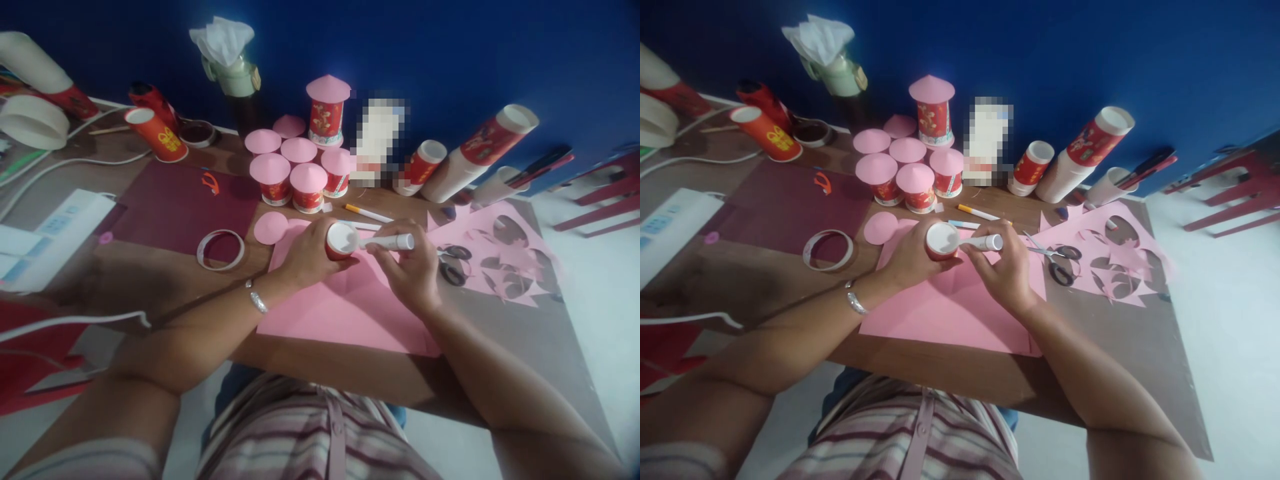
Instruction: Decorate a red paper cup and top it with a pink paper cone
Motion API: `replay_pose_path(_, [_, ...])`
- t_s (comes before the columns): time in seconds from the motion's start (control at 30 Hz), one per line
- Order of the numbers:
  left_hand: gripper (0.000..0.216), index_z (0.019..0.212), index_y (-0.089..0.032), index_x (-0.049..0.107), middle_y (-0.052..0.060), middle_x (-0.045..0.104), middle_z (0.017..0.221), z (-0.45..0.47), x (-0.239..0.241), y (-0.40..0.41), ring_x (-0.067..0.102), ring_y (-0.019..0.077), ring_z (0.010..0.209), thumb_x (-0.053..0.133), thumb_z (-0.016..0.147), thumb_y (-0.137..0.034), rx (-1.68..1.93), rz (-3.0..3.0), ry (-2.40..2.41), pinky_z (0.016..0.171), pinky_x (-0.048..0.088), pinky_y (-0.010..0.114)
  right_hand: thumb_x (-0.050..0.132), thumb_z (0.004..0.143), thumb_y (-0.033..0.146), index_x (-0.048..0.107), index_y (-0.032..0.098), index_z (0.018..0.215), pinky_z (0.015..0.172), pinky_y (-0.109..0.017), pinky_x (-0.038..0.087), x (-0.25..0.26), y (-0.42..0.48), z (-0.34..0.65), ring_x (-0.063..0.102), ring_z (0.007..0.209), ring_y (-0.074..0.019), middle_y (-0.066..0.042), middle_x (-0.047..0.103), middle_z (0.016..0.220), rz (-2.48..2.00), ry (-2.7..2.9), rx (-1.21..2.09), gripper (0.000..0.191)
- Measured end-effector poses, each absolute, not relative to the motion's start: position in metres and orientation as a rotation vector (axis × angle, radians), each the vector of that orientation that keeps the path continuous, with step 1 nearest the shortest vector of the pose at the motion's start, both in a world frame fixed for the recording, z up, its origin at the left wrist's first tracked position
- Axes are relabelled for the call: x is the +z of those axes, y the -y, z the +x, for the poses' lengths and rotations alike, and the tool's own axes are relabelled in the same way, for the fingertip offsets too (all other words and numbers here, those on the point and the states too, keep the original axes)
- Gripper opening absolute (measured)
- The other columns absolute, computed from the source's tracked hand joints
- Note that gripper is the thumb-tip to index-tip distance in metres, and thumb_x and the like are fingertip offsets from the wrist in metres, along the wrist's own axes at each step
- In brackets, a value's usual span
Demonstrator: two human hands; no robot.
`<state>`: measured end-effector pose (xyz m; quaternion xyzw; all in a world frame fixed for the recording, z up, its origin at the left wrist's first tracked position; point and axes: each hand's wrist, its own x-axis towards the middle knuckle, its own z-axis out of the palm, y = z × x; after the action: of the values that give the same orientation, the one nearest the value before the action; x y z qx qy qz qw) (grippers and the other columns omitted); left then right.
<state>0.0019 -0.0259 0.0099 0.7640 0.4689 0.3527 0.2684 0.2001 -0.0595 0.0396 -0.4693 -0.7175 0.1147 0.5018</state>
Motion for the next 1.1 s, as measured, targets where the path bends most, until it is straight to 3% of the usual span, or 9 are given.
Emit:
replay_pose_path(0.3, [0.059,0.106,-0.021,0.055,0.008,0.069,0.109,-0.004,0.005,0.022,0.066,0.0273,0.098,0.082,0.073,-0.062,0.944,2.077,-1.130,0.080,0.054,0.040,0.080,0.086,0.029,0.061,0.025,0.098,0.073,-0.039,0.057,0.046,0.071,0.195,0.069,0.082,-0.0218,-0.003,0.072,0.090,-1.072,1.810,0.358,0.023])
replay_pose_path(0.43, [0.060,0.117,-0.021,0.053,0.010,0.067,0.118,-0.001,0.008,0.025,0.065,0.0288,0.108,0.085,0.076,-0.050,0.969,1.997,-1.094,0.090,0.056,0.044,0.078,0.088,0.031,0.061,0.024,0.097,0.070,-0.038,0.058,0.037,0.064,0.199,0.069,0.080,-0.0205,-0.003,0.070,0.091,-1.131,1.636,0.472,0.020])
replay_pose_path(0.6, [0.060,0.138,-0.021,0.041,0.013,0.061,0.134,-0.004,0.010,0.029,0.062,0.0271,0.122,0.071,0.086,-0.024,0.993,1.982,-0.778,0.105,0.052,0.046,0.079,0.088,0.036,0.063,0.023,0.098,0.063,-0.031,0.061,0.032,0.057,0.204,0.070,0.073,-0.0159,-0.001,0.069,0.093,-1.155,1.510,0.586,0.023])
replay_pose_path(0.7, [0.058,0.134,-0.022,0.046,0.012,0.064,0.130,-0.005,0.008,0.028,0.064,0.0268,0.120,0.076,0.085,-0.026,0.998,2.002,-0.806,0.104,0.053,0.046,0.079,0.088,0.036,0.064,0.023,0.099,0.062,-0.029,0.062,0.033,0.057,0.204,0.071,0.072,-0.0148,-0.001,0.069,0.095,-1.144,1.483,0.580,0.023])
replay_pose_path(0.87, [0.067,0.121,-0.023,0.052,0.011,0.062,0.125,-0.002,0.001,0.025,0.060,0.0301,0.122,0.093,0.069,-0.034,1.149,2.105,-0.983,0.104,0.051,0.051,0.079,0.087,0.036,0.062,0.023,0.096,0.060,-0.027,0.061,0.032,0.056,0.203,0.072,0.070,-0.0148,0.000,0.069,0.092,-1.150,1.462,0.605,0.023])
replay_pose_path(1.1, [0.071,0.116,-0.024,0.050,0.009,0.058,0.122,-0.001,0.000,0.025,0.060,0.0288,0.116,0.096,0.064,-0.036,1.094,2.124,-1.019,0.097,0.054,0.049,0.080,0.086,0.036,0.062,0.023,0.095,0.060,-0.028,0.061,0.032,0.051,0.198,0.071,0.071,-0.0144,0.000,0.069,0.091,-1.110,1.474,0.598,0.023])
